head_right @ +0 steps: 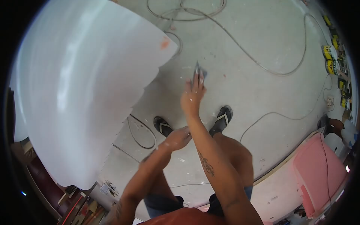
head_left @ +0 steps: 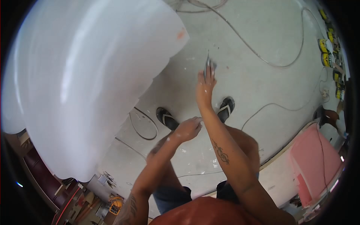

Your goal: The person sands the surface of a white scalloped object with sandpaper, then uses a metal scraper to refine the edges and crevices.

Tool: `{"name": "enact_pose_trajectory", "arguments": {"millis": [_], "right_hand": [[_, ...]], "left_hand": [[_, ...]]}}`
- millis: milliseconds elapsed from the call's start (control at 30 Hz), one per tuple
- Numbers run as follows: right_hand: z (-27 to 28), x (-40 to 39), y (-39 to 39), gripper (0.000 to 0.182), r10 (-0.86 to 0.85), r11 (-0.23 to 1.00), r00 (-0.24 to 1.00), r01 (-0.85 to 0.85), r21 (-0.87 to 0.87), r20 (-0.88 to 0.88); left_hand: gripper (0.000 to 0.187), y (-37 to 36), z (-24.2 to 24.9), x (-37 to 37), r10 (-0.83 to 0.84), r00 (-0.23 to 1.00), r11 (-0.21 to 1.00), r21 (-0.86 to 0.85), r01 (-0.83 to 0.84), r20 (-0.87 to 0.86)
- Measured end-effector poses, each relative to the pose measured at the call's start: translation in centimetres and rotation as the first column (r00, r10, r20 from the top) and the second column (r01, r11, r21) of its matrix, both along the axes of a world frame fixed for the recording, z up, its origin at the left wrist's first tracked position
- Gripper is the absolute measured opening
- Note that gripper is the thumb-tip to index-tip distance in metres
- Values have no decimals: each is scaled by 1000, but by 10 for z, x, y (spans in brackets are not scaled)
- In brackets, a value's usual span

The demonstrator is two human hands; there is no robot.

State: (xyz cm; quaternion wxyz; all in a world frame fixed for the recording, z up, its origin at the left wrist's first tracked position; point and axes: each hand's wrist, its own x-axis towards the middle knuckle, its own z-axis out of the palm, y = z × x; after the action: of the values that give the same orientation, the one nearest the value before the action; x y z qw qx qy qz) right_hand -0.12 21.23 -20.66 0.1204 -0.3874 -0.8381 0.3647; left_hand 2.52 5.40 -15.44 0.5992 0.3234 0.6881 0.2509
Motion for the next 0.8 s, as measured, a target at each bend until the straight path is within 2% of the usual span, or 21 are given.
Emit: {"name": "enact_pose_trajectory", "arguments": {"millis": [33,67,100,167,233,300,367,433,467,500,533,567,600,633,667,733,767,800], "right_hand": [[23,-13,4,48,-68,998,985,65,-26,-158],[16,-73,-15,50,-116,991,938,88,-97,-326],[17,-104,-18,51,-168,984,884,122,-132,-436],[10,-128,-17,58,-123,992,797,101,-71,-592],[19,-145,-15,64,25,995,674,52,82,-738],[19,-171,-16,65,47,989,620,80,123,-783],[-1,-174,-13,67,66,982,588,104,156,-806],[-35,-178,-7,68,170,943,653,109,314,-738],[-62,-181,-11,68,180,935,626,131,330,-759],[-93,-185,-17,69,196,944,620,90,318,-760],[-87,-173,-26,70,221,951,584,50,306,-781],[-81,-172,-30,70,208,950,580,72,304,-787],[-66,-177,-31,70,212,948,551,86,308,-807],[-51,-180,-29,71,211,947,525,98,305,-825],[-13,-183,-24,71,204,943,541,116,312,-816],[56,-199,-14,71,189,956,406,130,261,-894],[76,-203,-13,71,165,970,318,119,212,-934],[77,-199,-13,71,163,971,313,118,208,-936]], "left_hand": [[41,-2,-26,16,-216,975,974,61,219,-53],[42,-8,-40,-26,-404,912,905,-173,388,-69],[42,-16,-61,-37,-423,900,896,-197,398,-103],[41,-36,-93,-19,-585,810,799,-198,567,-39],[40,-27,-55,-32,-719,693,688,-201,697,-61],[38,-51,-59,-40,-665,694,746,-205,634,-275],[47,-30,-31,-59,-783,555,622,-313,718,-282],[45,-52,-41,-70,-632,648,748,-115,654,-425],[45,-66,-53,-76,-629,624,744,-124,657,-464],[44,-80,-64,-80,-560,678,798,-90,596,-477],[43,-96,-58,-58,-479,712,850,-70,522,-513],[43,-113,-61,-54,-494,697,840,-76,538,-520],[39,-127,-61,-57,-611,634,790,-311,529,-474],[35,-139,-60,-58,-717,576,688,-530,496,-392],[35,-132,-53,-62,-783,540,588,-651,479,-309],[31,-116,-63,-75,-685,644,677,-623,391,-340],[30,-102,-67,-79,-588,672,793,-483,370,-450],[29,-90,-69,-83,-480,695,877,-326,353,-536]]}}
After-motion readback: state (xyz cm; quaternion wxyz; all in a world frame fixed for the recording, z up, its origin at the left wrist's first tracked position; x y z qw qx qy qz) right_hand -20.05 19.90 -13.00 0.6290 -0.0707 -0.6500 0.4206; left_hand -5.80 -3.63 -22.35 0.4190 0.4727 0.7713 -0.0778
